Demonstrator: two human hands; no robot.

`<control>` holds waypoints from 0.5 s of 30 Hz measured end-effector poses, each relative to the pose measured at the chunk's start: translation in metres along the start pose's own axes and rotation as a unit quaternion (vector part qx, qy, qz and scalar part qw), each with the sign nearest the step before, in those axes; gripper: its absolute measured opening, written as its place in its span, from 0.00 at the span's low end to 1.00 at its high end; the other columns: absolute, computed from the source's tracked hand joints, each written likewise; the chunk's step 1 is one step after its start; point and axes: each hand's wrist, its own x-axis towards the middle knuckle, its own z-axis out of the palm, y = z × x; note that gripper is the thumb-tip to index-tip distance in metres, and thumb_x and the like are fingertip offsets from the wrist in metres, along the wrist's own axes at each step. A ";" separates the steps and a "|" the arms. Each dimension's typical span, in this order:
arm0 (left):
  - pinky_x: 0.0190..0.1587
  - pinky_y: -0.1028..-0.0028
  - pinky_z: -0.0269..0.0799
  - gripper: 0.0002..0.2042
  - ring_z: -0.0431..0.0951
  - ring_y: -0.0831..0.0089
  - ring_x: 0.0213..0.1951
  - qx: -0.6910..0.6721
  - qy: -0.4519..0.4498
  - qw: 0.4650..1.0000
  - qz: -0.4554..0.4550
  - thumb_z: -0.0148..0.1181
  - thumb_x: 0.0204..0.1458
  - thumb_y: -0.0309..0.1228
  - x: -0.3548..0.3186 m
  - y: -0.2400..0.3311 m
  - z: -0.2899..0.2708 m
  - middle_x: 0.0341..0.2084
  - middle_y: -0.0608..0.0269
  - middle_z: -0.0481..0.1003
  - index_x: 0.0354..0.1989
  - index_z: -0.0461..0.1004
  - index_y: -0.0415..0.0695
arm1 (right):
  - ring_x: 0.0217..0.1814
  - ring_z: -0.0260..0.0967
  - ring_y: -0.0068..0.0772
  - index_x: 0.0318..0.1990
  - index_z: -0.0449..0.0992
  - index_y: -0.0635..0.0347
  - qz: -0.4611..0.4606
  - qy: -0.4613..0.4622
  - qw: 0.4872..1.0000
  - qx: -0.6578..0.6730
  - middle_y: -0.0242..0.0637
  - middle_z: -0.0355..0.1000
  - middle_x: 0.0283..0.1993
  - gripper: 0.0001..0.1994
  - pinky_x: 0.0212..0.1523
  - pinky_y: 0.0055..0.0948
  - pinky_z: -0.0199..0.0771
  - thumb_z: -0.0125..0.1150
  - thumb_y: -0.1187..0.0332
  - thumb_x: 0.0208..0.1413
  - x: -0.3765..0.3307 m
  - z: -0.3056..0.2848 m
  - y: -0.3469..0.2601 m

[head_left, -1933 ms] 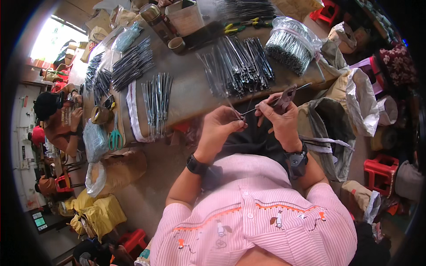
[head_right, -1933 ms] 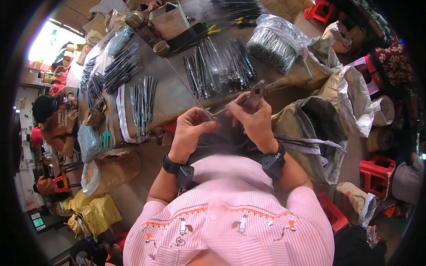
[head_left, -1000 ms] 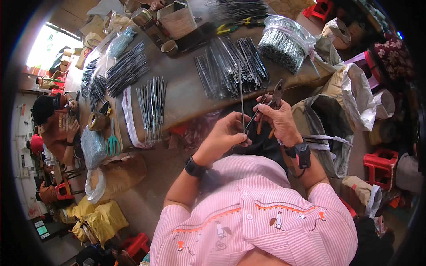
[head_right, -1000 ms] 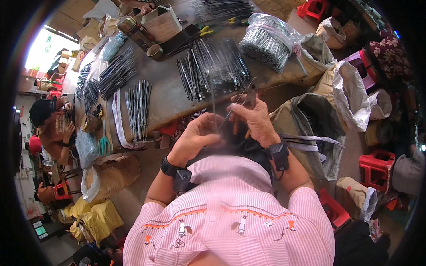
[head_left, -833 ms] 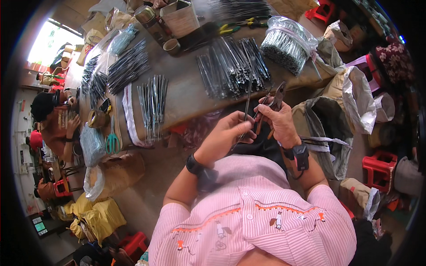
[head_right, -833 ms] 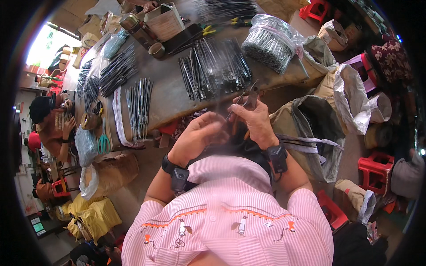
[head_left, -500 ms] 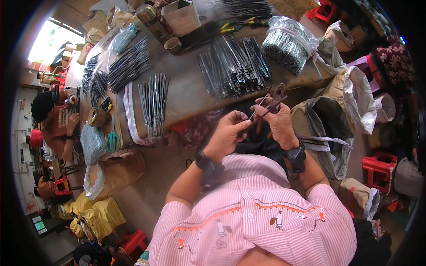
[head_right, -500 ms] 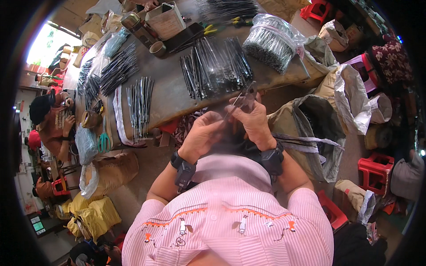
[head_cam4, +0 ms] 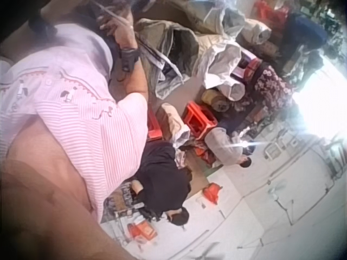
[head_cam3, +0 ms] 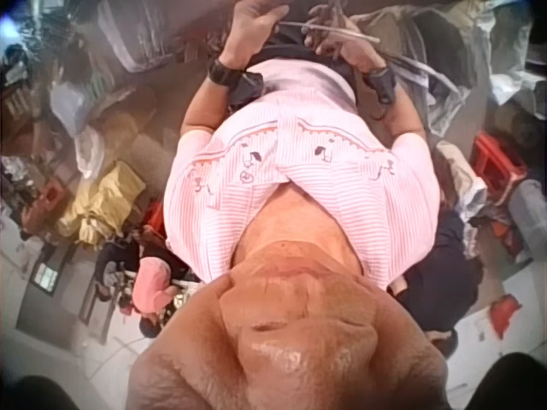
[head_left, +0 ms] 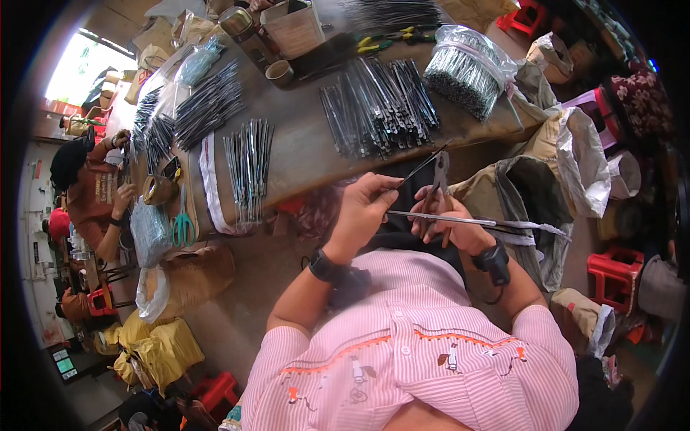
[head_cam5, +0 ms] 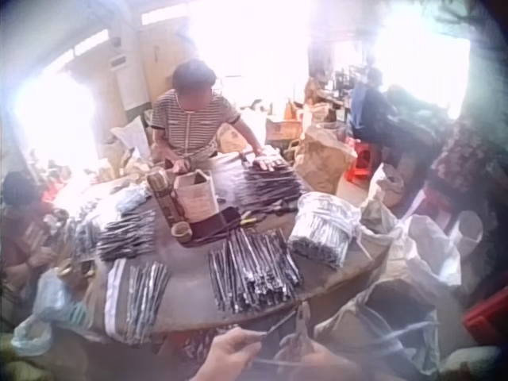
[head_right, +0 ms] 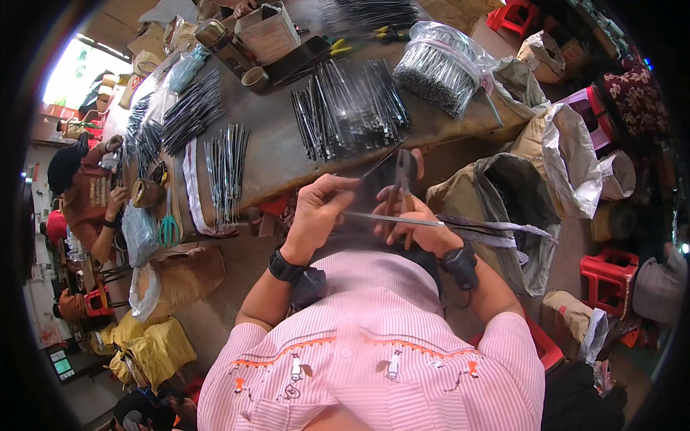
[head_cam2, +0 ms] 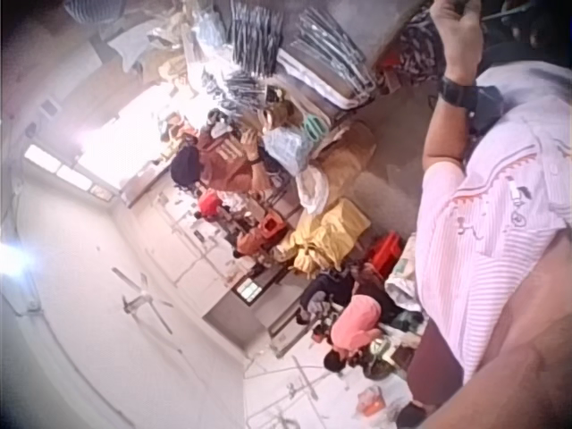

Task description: The person repeatedly picks up thin metal rods from a table, uses pliers to trim or bend the ends, and places the finished pieces back on the table. The process is continuous and repetitive throughout the clip.

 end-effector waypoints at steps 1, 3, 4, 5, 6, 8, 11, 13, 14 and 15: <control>0.24 0.84 0.65 0.09 0.67 0.85 0.25 0.015 -0.001 1.000 0.012 0.57 0.54 0.19 0.000 0.000 0.000 0.28 0.70 0.69 0.42 0.77 0.39 | 0.44 0.72 0.36 0.57 0.61 0.59 -0.009 0.017 0.996 -0.083 0.43 0.68 0.48 0.26 0.37 0.25 0.76 0.52 0.75 0.46 0.000 0.002 0.000; 0.23 0.85 0.64 0.09 0.67 0.87 0.24 0.035 0.000 0.999 0.035 0.57 0.53 0.19 0.000 -0.001 -0.001 0.27 0.72 0.69 0.42 0.78 0.40 | 0.40 0.65 0.27 0.62 0.60 0.56 -0.021 0.043 0.982 -0.182 0.36 0.67 0.45 0.32 0.39 0.23 0.71 0.49 0.77 0.43 0.001 0.005 -0.001; 0.23 0.86 0.64 0.09 0.66 0.88 0.24 0.040 0.002 0.998 0.046 0.56 0.53 0.19 0.000 -0.001 -0.001 0.26 0.73 0.70 0.42 0.78 0.40 | 0.40 0.64 0.27 0.63 0.60 0.56 -0.033 0.047 0.976 -0.211 0.36 0.67 0.45 0.33 0.40 0.24 0.70 0.49 0.77 0.43 0.002 0.005 -0.002; 0.22 0.87 0.63 0.09 0.66 0.90 0.23 0.045 0.003 0.997 0.058 0.56 0.53 0.19 0.000 -0.002 -0.001 0.25 0.75 0.71 0.41 0.78 0.41 | 0.39 0.63 0.27 0.64 0.60 0.55 -0.045 0.052 0.968 -0.241 0.36 0.67 0.45 0.34 0.41 0.25 0.70 0.49 0.77 0.43 0.003 0.005 -0.003; 0.22 0.87 0.63 0.09 0.66 0.90 0.23 0.052 0.004 0.996 0.067 0.56 0.53 0.19 0.000 -0.003 -0.001 0.25 0.75 0.71 0.42 0.78 0.41 | 0.41 0.61 0.26 0.64 0.60 0.56 -0.037 0.058 0.957 -0.280 0.35 0.65 0.46 0.35 0.41 0.24 0.69 0.50 0.79 0.42 0.004 0.004 -0.005; 0.22 0.86 0.63 0.09 0.66 0.90 0.23 0.066 0.006 0.994 0.089 0.56 0.53 0.19 0.000 -0.003 -0.002 0.25 0.74 0.70 0.42 0.78 0.41 | 0.46 0.58 0.25 0.65 0.59 0.56 -0.023 0.080 0.930 -0.357 0.34 0.61 0.49 0.38 0.43 0.21 0.67 0.51 0.83 0.39 0.006 0.003 -0.007; 0.22 0.86 0.63 0.10 0.66 0.89 0.22 0.073 0.009 0.993 0.093 0.56 0.53 0.19 0.000 -0.003 -0.002 0.26 0.73 0.71 0.42 0.78 0.41 | 0.42 0.60 0.26 0.63 0.62 0.59 -0.105 0.067 0.914 -0.387 0.34 0.64 0.44 0.35 0.41 0.22 0.66 0.50 0.84 0.40 0.007 0.001 -0.007; 0.22 0.86 0.62 0.09 0.66 0.89 0.21 0.064 0.011 0.995 0.071 0.56 0.53 0.19 0.000 -0.003 -0.002 0.26 0.73 0.71 0.41 0.78 0.41 | 0.38 0.66 0.37 0.60 0.65 0.60 -0.163 0.083 0.872 -0.453 0.43 0.69 0.43 0.31 0.41 0.28 0.70 0.51 0.80 0.42 0.008 0.001 -0.008; 0.21 0.86 0.62 0.09 0.66 0.89 0.21 0.059 0.013 0.996 0.065 0.56 0.53 0.19 0.000 -0.003 -0.001 0.26 0.72 0.71 0.41 0.78 0.41 | 0.37 0.67 0.41 0.58 0.67 0.61 -0.191 0.092 0.848 -0.486 0.47 0.70 0.42 0.28 0.40 0.31 0.71 0.51 0.79 0.43 0.008 0.001 -0.008; 0.21 0.86 0.62 0.09 0.66 0.89 0.21 0.051 0.015 0.997 0.052 0.56 0.53 0.20 0.000 -0.003 -0.001 0.27 0.72 0.72 0.41 0.78 0.41 | 0.36 0.69 0.45 0.56 0.68 0.61 -0.192 0.099 0.842 -0.494 0.50 0.71 0.41 0.26 0.39 0.33 0.72 0.51 0.78 0.44 0.008 0.001 -0.008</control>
